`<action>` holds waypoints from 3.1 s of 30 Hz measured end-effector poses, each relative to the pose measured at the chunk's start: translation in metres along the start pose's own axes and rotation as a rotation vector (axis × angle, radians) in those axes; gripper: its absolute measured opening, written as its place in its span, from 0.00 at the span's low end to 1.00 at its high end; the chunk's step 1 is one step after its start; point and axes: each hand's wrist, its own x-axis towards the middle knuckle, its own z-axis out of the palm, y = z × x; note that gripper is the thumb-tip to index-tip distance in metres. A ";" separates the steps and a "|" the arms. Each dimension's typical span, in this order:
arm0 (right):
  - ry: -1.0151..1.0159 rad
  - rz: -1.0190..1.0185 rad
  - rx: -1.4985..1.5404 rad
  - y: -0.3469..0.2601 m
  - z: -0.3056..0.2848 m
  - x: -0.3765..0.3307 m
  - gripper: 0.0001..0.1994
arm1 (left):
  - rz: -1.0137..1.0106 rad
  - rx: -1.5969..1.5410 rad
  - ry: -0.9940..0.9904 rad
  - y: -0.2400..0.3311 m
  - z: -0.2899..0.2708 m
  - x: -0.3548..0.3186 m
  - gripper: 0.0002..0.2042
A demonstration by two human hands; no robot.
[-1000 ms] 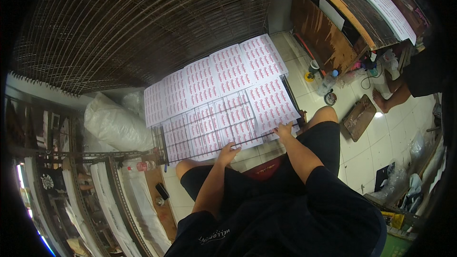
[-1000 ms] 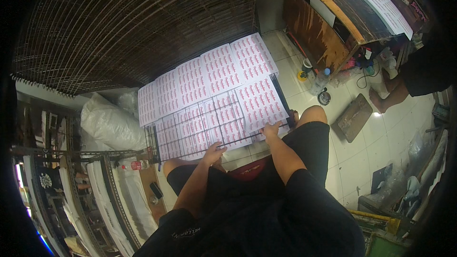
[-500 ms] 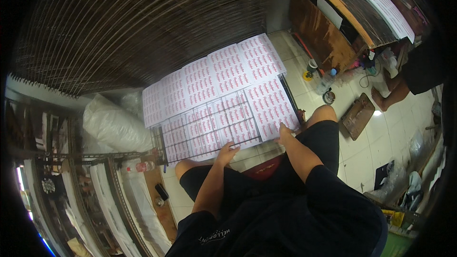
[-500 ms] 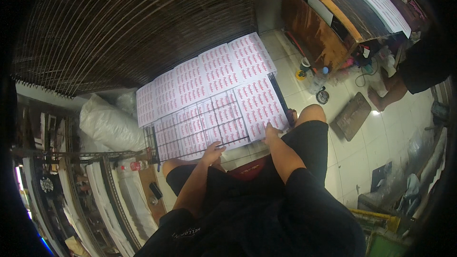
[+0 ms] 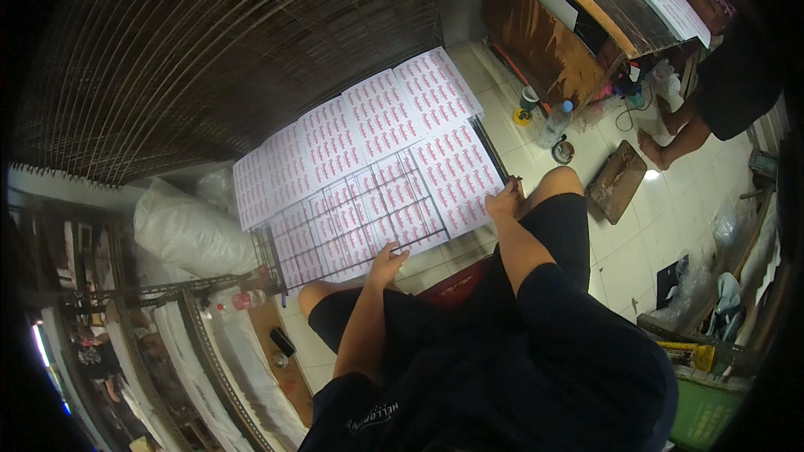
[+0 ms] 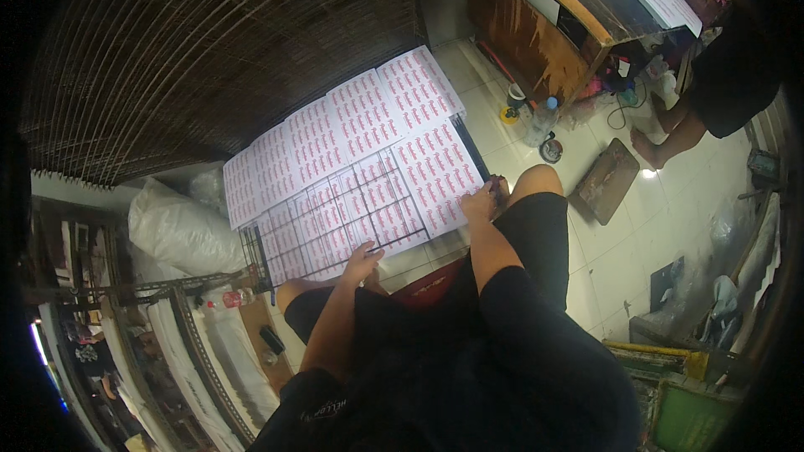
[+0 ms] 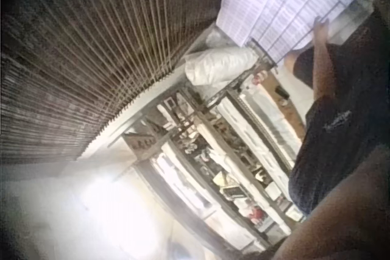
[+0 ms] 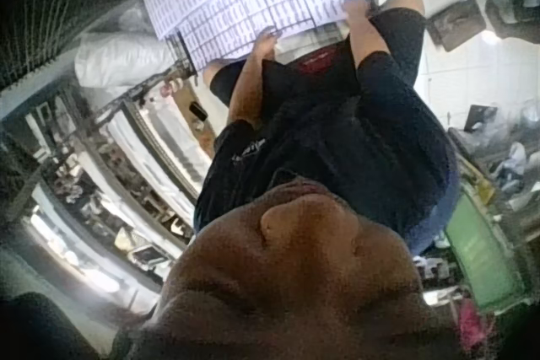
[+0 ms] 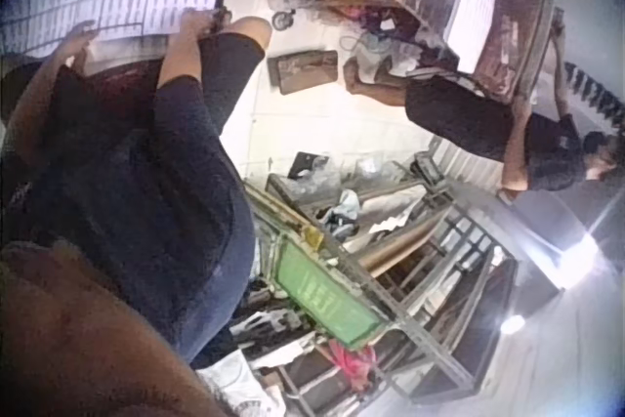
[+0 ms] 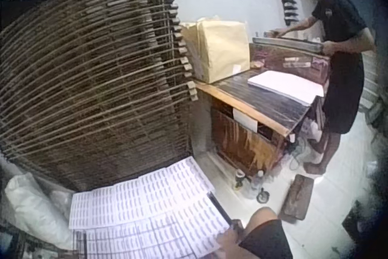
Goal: The person repeatedly picks up printed sheets from a drying rack and stacks them on a nearby table. The person handles the sheets one at a time, aligning them as they are placed.
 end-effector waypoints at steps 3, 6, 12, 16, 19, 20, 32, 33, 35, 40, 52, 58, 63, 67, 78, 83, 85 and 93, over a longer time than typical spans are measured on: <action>0.074 -0.117 0.051 0.032 0.017 0.028 0.40 | 0.018 0.014 0.032 -0.012 -0.001 0.000 0.31; 0.129 -0.182 0.337 0.074 0.038 0.053 0.42 | 0.072 0.124 0.030 -0.009 0.000 0.001 0.31; -0.131 0.245 -0.034 0.062 0.049 0.058 0.52 | 0.008 0.074 0.030 -0.020 0.000 0.006 0.30; -0.297 0.280 -0.047 0.064 0.044 0.061 0.52 | 0.026 0.089 -0.008 -0.034 0.001 0.019 0.31; -0.332 0.234 -0.061 0.063 0.040 0.055 0.48 | 0.043 0.097 0.004 -0.041 0.002 0.022 0.31; -0.332 0.242 -0.052 0.063 0.039 0.055 0.48 | 0.043 0.109 0.004 -0.037 0.003 0.022 0.31; -0.067 0.059 0.003 0.058 0.035 0.045 0.46 | -0.004 0.113 0.003 -0.009 0.001 0.009 0.31; 0.020 -0.039 -0.008 0.049 0.031 0.042 0.45 | 0.001 0.104 0.003 -0.012 0.001 0.009 0.31; 0.162 -0.134 0.023 0.024 0.016 0.035 0.41 | -0.009 0.148 -0.002 -0.008 0.000 0.010 0.31; 0.346 -0.189 0.701 -0.056 -0.046 0.018 0.31 | -0.022 0.004 -0.042 -0.001 0.003 0.007 0.32; 0.756 -0.623 1.490 -0.083 -0.383 0.034 0.15 | -0.016 -0.024 0.038 0.001 0.006 0.006 0.32; 0.275 -0.501 1.776 -0.075 -0.493 0.075 0.34 | -0.011 0.044 0.026 -0.012 0.007 0.019 0.32; 0.152 -0.536 1.938 -0.083 -0.521 0.085 0.46 | -0.045 0.041 0.025 -0.017 -0.002 0.018 0.33; 0.075 -0.560 2.049 -0.074 -0.535 0.098 0.53 | -0.112 0.016 -0.001 -0.001 -0.002 0.000 0.34; -0.234 -0.539 1.712 -0.094 -0.527 0.093 0.41 | -0.099 0.051 0.021 -0.007 -0.004 -0.001 0.34; -0.168 -0.585 1.272 -0.117 -0.500 0.076 0.24 | -0.017 0.107 0.047 -0.009 -0.005 0.004 0.34; -0.052 -0.604 1.135 -0.129 -0.481 0.060 0.20 | 0.025 0.139 0.055 -0.016 -0.004 0.007 0.34; 0.017 -0.746 1.244 -0.137 -0.408 -0.034 0.21 | 0.351 -0.164 0.088 0.050 0.013 -0.032 0.30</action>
